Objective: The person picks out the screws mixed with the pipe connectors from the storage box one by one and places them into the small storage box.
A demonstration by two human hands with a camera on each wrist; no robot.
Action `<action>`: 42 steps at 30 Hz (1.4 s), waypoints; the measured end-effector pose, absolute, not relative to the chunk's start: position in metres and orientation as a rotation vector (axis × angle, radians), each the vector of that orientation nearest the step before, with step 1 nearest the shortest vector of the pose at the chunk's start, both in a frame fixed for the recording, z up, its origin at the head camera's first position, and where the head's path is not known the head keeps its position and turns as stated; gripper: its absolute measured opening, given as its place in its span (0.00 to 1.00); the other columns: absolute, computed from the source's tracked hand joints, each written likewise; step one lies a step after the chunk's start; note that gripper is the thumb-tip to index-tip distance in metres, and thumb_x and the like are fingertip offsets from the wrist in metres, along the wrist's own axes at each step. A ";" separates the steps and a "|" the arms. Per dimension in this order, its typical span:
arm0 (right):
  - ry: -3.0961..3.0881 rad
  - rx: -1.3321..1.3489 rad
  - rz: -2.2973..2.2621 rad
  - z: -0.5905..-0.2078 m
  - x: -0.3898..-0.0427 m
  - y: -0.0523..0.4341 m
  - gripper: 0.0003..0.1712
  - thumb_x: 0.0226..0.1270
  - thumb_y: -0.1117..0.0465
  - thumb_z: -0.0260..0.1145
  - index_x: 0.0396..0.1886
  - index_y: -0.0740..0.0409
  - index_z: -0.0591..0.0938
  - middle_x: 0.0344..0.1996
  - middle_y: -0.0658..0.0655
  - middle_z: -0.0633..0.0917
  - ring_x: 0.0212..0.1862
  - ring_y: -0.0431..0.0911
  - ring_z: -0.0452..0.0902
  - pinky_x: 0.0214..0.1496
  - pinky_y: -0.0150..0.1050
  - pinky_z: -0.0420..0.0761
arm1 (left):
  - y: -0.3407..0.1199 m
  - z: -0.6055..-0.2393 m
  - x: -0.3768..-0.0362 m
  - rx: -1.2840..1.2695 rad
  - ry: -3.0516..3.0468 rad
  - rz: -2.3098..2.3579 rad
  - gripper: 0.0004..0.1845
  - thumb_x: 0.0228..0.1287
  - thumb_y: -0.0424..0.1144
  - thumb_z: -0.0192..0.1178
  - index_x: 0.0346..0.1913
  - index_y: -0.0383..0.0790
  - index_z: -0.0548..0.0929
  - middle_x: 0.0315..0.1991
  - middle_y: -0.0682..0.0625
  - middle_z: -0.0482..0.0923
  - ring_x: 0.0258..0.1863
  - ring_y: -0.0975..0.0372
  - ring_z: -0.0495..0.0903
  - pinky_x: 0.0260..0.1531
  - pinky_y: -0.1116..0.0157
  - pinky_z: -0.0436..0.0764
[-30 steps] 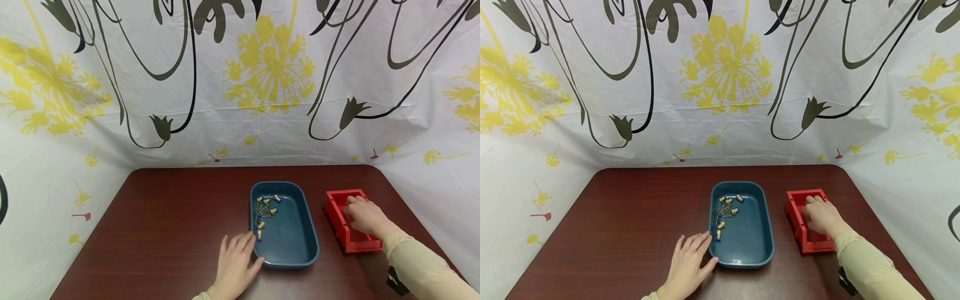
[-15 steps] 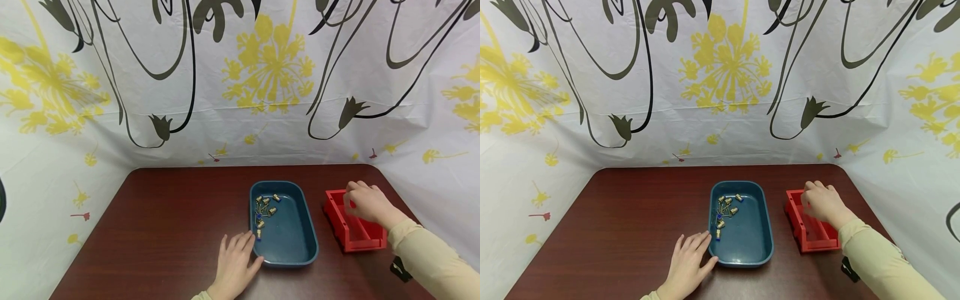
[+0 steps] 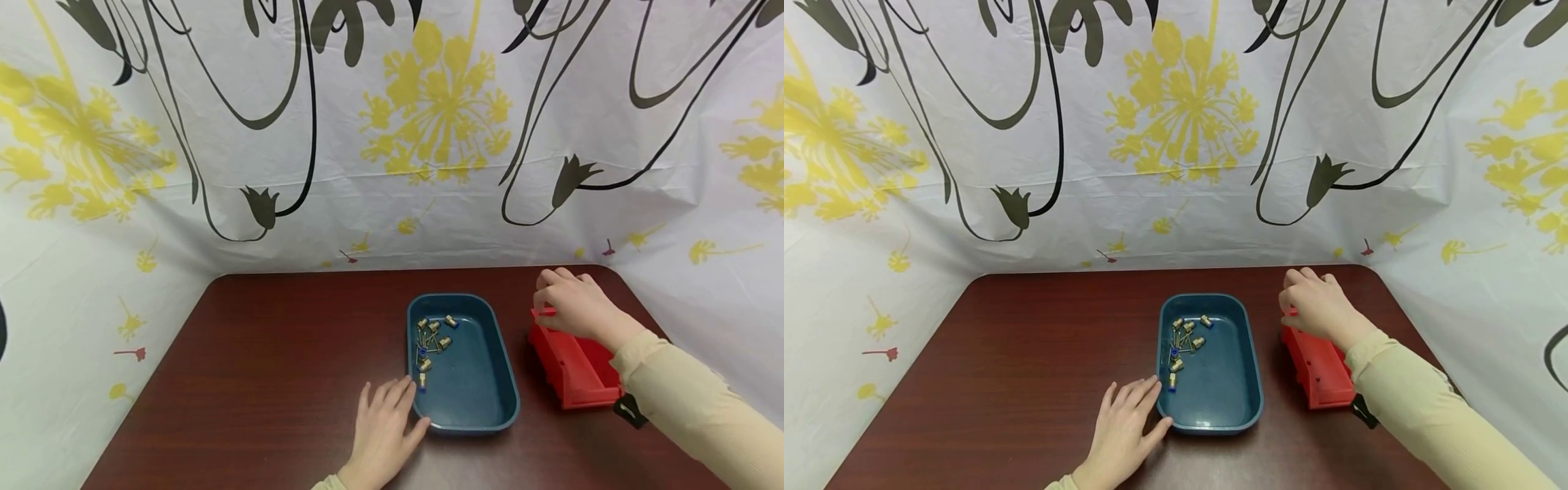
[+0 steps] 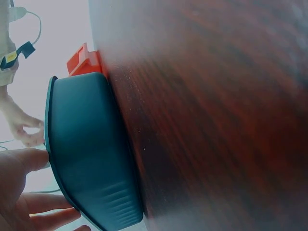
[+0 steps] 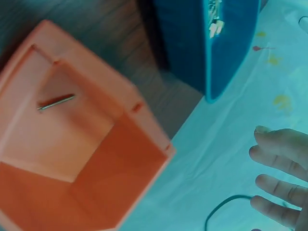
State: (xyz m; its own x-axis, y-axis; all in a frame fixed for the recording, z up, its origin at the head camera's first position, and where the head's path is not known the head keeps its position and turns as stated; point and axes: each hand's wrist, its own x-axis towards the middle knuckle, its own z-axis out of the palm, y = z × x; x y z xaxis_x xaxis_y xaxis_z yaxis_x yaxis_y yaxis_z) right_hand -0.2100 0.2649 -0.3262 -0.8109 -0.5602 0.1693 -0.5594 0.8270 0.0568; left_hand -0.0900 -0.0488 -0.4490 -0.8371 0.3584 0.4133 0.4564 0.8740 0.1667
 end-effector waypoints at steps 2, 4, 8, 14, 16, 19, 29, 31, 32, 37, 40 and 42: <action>-2.817 0.887 -0.014 -0.324 -0.212 0.259 0.11 0.37 0.57 0.75 0.16 0.42 0.79 0.32 0.53 0.72 0.39 0.50 0.65 0.30 0.48 0.67 | -0.049 -0.449 -0.090 -0.606 -2.674 -0.370 0.26 0.51 0.55 0.60 0.49 0.41 0.79 0.51 0.50 0.73 0.46 0.57 0.70 0.46 0.43 0.62; -2.810 0.899 -0.018 -0.322 -0.214 0.253 0.11 0.38 0.57 0.74 0.16 0.42 0.78 0.33 0.54 0.72 0.40 0.51 0.65 0.31 0.50 0.67 | -0.049 -0.449 -0.091 -0.606 -2.683 -0.374 0.26 0.51 0.55 0.60 0.49 0.41 0.79 0.51 0.50 0.73 0.46 0.57 0.70 0.46 0.43 0.62; -2.796 0.908 -0.002 -0.318 -0.216 0.241 0.10 0.39 0.56 0.74 0.15 0.43 0.78 0.34 0.55 0.72 0.41 0.51 0.65 0.34 0.52 0.67 | -0.049 -0.449 -0.091 -0.609 -2.685 -0.377 0.26 0.51 0.55 0.59 0.49 0.41 0.79 0.51 0.50 0.72 0.47 0.57 0.70 0.46 0.43 0.62; -2.802 0.930 0.032 -0.316 -0.220 0.226 0.11 0.40 0.56 0.74 0.14 0.42 0.78 0.36 0.55 0.73 0.43 0.51 0.64 0.36 0.55 0.65 | -0.049 -0.448 -0.092 -0.611 -2.685 -0.375 0.27 0.51 0.56 0.59 0.50 0.41 0.79 0.51 0.50 0.73 0.47 0.57 0.70 0.46 0.43 0.62; -2.805 0.935 0.032 -0.317 -0.221 0.222 0.11 0.40 0.56 0.74 0.14 0.42 0.78 0.36 0.55 0.73 0.43 0.51 0.64 0.37 0.55 0.65 | -0.049 -0.448 -0.092 -0.610 -2.690 -0.372 0.27 0.52 0.56 0.59 0.50 0.41 0.79 0.51 0.50 0.73 0.47 0.57 0.70 0.46 0.43 0.62; -2.807 0.946 0.018 -0.319 -0.224 0.215 0.10 0.41 0.55 0.73 0.15 0.41 0.78 0.37 0.56 0.74 0.43 0.51 0.64 0.38 0.55 0.65 | -0.049 -0.447 -0.092 -0.610 -2.693 -0.370 0.27 0.52 0.56 0.59 0.50 0.41 0.79 0.52 0.50 0.72 0.47 0.57 0.70 0.46 0.43 0.62; -2.828 1.053 -0.022 -0.321 -0.230 0.180 0.07 0.43 0.53 0.72 0.19 0.42 0.80 0.41 0.56 0.73 0.44 0.51 0.63 0.38 0.54 0.65 | -0.049 -0.446 -0.091 -0.596 -2.704 -0.387 0.27 0.50 0.55 0.60 0.50 0.41 0.79 0.52 0.50 0.72 0.47 0.56 0.70 0.46 0.42 0.60; -2.833 1.076 -0.032 -0.322 -0.230 0.172 0.07 0.43 0.52 0.72 0.20 0.41 0.80 0.41 0.55 0.72 0.44 0.51 0.63 0.37 0.53 0.65 | -0.049 -0.446 -0.090 -0.596 -2.711 -0.389 0.27 0.51 0.55 0.60 0.50 0.41 0.78 0.52 0.50 0.72 0.47 0.56 0.70 0.47 0.42 0.60; -2.834 1.087 -0.037 -0.323 -0.230 0.168 0.07 0.44 0.52 0.72 0.20 0.41 0.80 0.42 0.55 0.72 0.44 0.51 0.63 0.37 0.52 0.65 | -0.049 -0.446 -0.091 -0.595 -2.716 -0.393 0.27 0.51 0.55 0.60 0.50 0.41 0.78 0.52 0.50 0.72 0.48 0.56 0.70 0.47 0.42 0.60; -2.840 1.120 -0.045 -0.328 -0.232 0.151 0.07 0.45 0.51 0.71 0.19 0.39 0.79 0.42 0.54 0.72 0.44 0.50 0.63 0.37 0.51 0.65 | -0.048 -0.447 -0.091 -0.590 -2.740 -0.397 0.27 0.51 0.55 0.59 0.50 0.41 0.78 0.52 0.50 0.72 0.48 0.56 0.69 0.47 0.42 0.59; -2.851 1.134 -0.051 -0.333 -0.233 0.143 0.08 0.45 0.51 0.71 0.18 0.39 0.78 0.42 0.54 0.72 0.44 0.50 0.62 0.37 0.51 0.65 | -0.048 -0.447 -0.091 -0.589 -2.746 -0.391 0.27 0.51 0.56 0.59 0.50 0.41 0.78 0.52 0.50 0.72 0.48 0.57 0.69 0.47 0.42 0.60; -2.858 1.144 -0.054 -0.336 -0.233 0.137 0.07 0.46 0.51 0.71 0.18 0.39 0.79 0.41 0.53 0.72 0.43 0.49 0.62 0.37 0.50 0.65 | -0.048 -0.447 -0.090 -0.591 -2.742 -0.390 0.27 0.51 0.56 0.59 0.50 0.41 0.78 0.52 0.50 0.72 0.48 0.57 0.69 0.47 0.42 0.60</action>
State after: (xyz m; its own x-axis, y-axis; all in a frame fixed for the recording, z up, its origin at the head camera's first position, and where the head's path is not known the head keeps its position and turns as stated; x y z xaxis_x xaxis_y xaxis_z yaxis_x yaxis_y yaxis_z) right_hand -0.2329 0.1374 -0.3363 -0.7223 -0.6901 0.0453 -0.6879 0.7236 0.0559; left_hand -0.0903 -0.0482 -0.4469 -0.8673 0.3525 0.3515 0.4366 0.8778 0.1969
